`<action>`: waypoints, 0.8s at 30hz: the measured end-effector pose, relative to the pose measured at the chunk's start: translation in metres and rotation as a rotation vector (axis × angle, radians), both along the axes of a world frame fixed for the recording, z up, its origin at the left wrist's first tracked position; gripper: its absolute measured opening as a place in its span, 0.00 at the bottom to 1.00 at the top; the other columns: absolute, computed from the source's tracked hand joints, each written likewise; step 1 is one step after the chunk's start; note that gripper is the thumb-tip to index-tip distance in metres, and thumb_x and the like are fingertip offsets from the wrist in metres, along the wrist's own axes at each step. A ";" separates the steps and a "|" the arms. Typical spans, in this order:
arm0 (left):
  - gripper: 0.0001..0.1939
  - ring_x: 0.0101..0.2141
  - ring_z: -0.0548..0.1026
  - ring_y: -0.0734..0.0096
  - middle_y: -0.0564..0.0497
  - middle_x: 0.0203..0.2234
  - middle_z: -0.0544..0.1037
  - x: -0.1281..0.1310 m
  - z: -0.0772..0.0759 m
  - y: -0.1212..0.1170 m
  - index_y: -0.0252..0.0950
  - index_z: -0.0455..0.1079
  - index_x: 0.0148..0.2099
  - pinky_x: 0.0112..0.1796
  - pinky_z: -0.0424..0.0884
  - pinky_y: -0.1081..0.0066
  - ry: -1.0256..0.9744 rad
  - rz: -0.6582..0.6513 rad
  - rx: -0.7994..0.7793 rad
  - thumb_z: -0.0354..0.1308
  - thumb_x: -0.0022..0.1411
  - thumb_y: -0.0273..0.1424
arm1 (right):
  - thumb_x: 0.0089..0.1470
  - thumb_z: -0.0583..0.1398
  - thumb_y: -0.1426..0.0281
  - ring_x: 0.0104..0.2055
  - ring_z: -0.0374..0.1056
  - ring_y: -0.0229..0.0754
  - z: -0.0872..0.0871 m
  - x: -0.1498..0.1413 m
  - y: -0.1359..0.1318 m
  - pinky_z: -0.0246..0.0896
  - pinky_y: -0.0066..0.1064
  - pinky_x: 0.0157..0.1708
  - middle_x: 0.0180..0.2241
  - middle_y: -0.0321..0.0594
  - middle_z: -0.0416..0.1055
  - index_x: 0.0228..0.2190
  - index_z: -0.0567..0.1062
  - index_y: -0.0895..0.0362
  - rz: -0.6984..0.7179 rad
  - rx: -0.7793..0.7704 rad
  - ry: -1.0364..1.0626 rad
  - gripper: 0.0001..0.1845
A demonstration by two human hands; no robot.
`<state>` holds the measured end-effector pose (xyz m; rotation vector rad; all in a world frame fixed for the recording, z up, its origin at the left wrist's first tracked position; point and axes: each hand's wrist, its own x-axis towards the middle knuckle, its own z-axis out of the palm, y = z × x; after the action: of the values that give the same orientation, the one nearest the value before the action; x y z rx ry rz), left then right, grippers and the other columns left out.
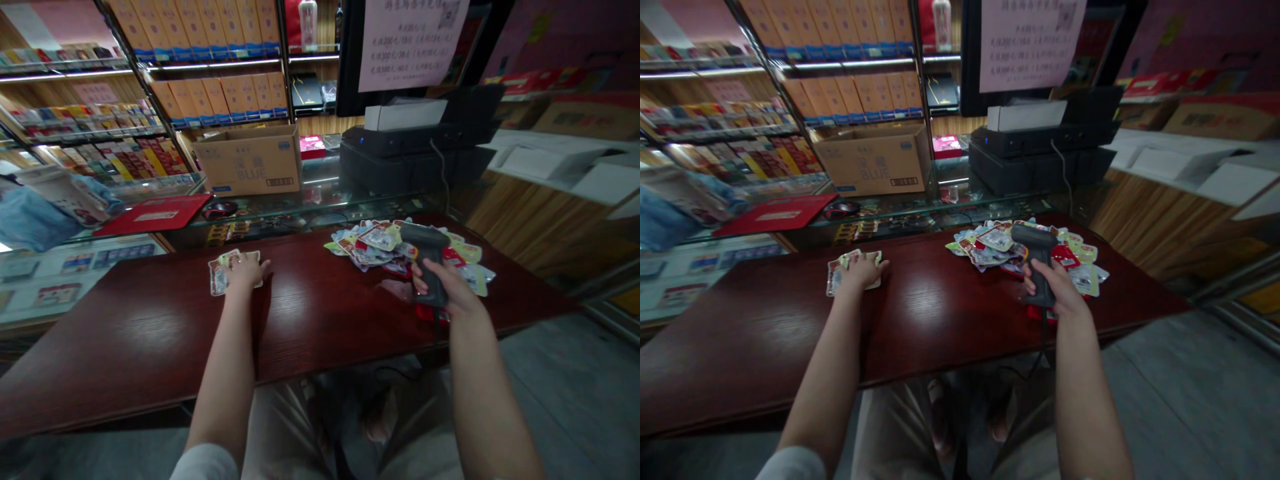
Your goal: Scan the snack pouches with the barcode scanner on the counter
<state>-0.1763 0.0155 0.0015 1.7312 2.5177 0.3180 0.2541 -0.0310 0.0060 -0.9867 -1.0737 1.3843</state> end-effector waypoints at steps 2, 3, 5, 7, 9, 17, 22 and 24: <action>0.29 0.65 0.55 0.25 0.26 0.63 0.64 0.002 -0.002 0.001 0.35 0.72 0.58 0.55 0.50 0.25 0.015 0.034 -0.090 0.53 0.61 0.47 | 0.47 0.66 0.54 0.20 0.58 0.35 -0.003 0.013 0.004 0.56 0.29 0.17 0.27 0.34 0.65 0.33 0.65 0.52 -0.048 -0.001 -0.014 0.20; 0.30 0.65 0.55 0.24 0.24 0.63 0.64 0.004 -0.002 0.001 0.33 0.72 0.58 0.54 0.50 0.24 0.044 0.060 -0.087 0.52 0.62 0.47 | 0.47 0.66 0.53 0.20 0.58 0.35 -0.004 0.020 0.007 0.56 0.30 0.17 0.27 0.34 0.66 0.32 0.66 0.52 -0.063 -0.004 -0.019 0.20; 0.30 0.65 0.54 0.25 0.23 0.63 0.63 0.012 -0.002 0.000 0.30 0.71 0.58 0.55 0.48 0.25 0.112 0.064 -0.005 0.49 0.65 0.46 | 0.46 0.65 0.52 0.19 0.57 0.35 -0.007 0.030 0.012 0.55 0.30 0.16 0.26 0.34 0.65 0.32 0.66 0.52 -0.083 -0.007 -0.016 0.20; 0.28 0.65 0.56 0.29 0.25 0.63 0.64 0.027 -0.001 0.002 0.30 0.70 0.58 0.58 0.46 0.29 0.142 -0.028 0.111 0.47 0.67 0.44 | 0.45 0.65 0.51 0.18 0.55 0.34 -0.011 0.037 0.015 0.53 0.29 0.15 0.25 0.33 0.64 0.32 0.67 0.52 -0.101 -0.006 0.009 0.21; 0.25 0.63 0.62 0.38 0.29 0.61 0.68 0.052 -0.001 0.007 0.31 0.69 0.59 0.61 0.48 0.35 0.083 -0.192 0.196 0.47 0.68 0.41 | 0.43 0.65 0.50 0.17 0.54 0.33 -0.014 0.039 0.016 0.52 0.29 0.14 0.24 0.32 0.64 0.32 0.67 0.52 -0.121 0.001 0.035 0.22; 0.25 0.55 0.73 0.57 0.37 0.56 0.74 0.194 0.010 0.050 0.33 0.63 0.61 0.54 0.67 0.61 -0.331 -0.634 0.289 0.50 0.68 0.41 | 0.45 0.64 0.50 0.20 0.65 0.39 -0.025 0.047 0.025 0.60 0.30 0.18 0.23 0.37 0.71 0.30 0.70 0.54 -0.238 0.082 -0.007 0.21; 0.29 0.57 0.71 0.51 0.32 0.56 0.71 0.240 0.010 0.069 0.29 0.63 0.63 0.54 0.66 0.60 -0.274 -0.561 0.182 0.52 0.67 0.44 | 0.43 0.66 0.53 0.26 0.69 0.42 -0.016 0.069 0.054 0.62 0.31 0.22 0.26 0.39 0.75 0.32 0.74 0.54 -0.255 0.079 -0.099 0.20; 0.29 0.56 0.72 0.51 0.33 0.56 0.71 0.244 0.005 0.073 0.30 0.65 0.61 0.54 0.66 0.60 -0.254 -0.547 0.146 0.53 0.66 0.45 | 0.41 0.67 0.54 0.26 0.69 0.42 -0.012 0.074 0.070 0.62 0.31 0.23 0.26 0.37 0.75 0.33 0.74 0.53 -0.303 0.072 -0.125 0.20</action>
<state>0.0677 0.0886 0.0068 2.1772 1.7986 0.6367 0.3280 0.0389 -0.0056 -1.1427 -1.0104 1.0424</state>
